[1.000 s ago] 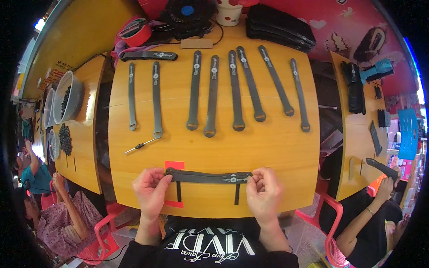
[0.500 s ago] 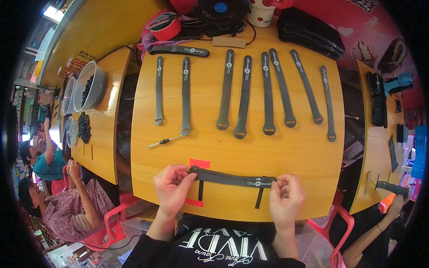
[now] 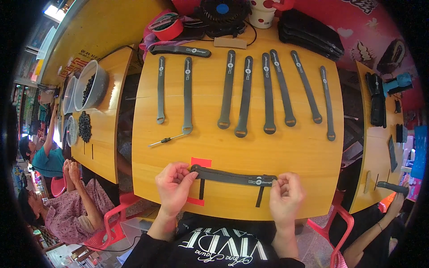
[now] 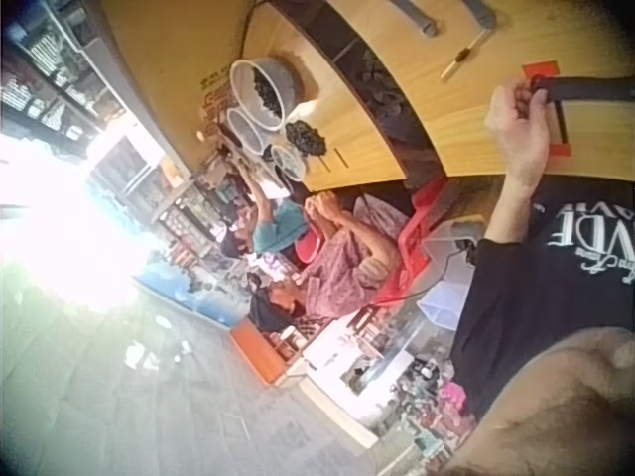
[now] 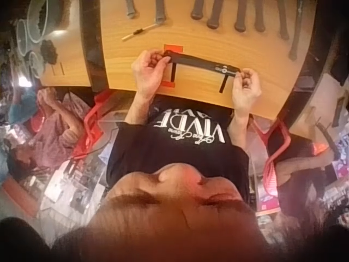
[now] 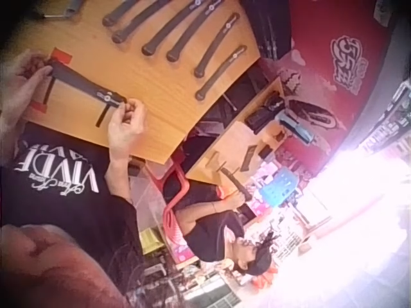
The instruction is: Assembling small components onto flexible straps using a manual jig.
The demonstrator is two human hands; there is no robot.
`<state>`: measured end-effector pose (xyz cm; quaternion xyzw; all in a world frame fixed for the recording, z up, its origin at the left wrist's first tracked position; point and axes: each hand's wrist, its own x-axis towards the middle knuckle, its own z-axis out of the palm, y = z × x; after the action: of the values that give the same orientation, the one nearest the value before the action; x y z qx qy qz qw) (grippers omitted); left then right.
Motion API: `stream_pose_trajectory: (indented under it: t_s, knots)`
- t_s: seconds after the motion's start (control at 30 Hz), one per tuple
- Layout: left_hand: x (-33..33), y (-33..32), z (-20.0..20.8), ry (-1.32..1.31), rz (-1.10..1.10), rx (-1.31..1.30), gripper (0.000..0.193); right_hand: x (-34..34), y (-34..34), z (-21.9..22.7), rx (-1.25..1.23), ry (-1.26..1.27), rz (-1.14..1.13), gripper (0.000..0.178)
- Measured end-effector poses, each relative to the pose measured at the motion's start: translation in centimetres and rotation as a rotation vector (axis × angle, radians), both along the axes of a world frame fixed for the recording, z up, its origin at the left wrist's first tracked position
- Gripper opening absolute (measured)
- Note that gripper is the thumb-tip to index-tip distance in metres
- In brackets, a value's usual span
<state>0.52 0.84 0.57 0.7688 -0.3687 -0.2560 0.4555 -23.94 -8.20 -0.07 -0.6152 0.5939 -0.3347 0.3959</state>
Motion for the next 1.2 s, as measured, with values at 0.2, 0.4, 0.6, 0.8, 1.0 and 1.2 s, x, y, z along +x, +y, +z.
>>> stream_pose_trajectory:
  t_s: [0.2, 0.4, 0.6, 0.8, 1.0, 1.2]
  knots:
    - [-0.1, 0.0, -0.1, -0.010, 0.013, -0.044, 0.020, 0.1, 0.0, 0.0, -0.011, -0.001, 0.004, 0.022]
    - [-0.1, -0.4, 0.6, -0.052, -0.017, 0.023, 0.021, 0.2, -0.1, 0.1, 0.013, -0.021, -0.040, 0.022]
    - [-0.4, -0.9, 1.5, -0.102, -0.060, -0.012, 0.018, 0.4, 0.2, 0.1, -0.055, 0.029, -0.028, 0.023]
    - [0.0, -0.4, 1.0, -0.171, -0.097, -0.046, 0.012, 0.6, 0.3, 0.0, -0.122, 0.065, -0.052, 0.019]
    - [-0.2, -0.4, 0.1, -0.181, -0.105, -0.108, 0.012, 3.2, 3.3, 0.9, -0.637, 0.324, 0.266, 0.023]
    - [0.2, -0.6, 0.4, -0.197, -0.134, -0.117, 0.010, 9.0, 6.5, 1.0, -0.612, 0.569, 0.760, 0.067]
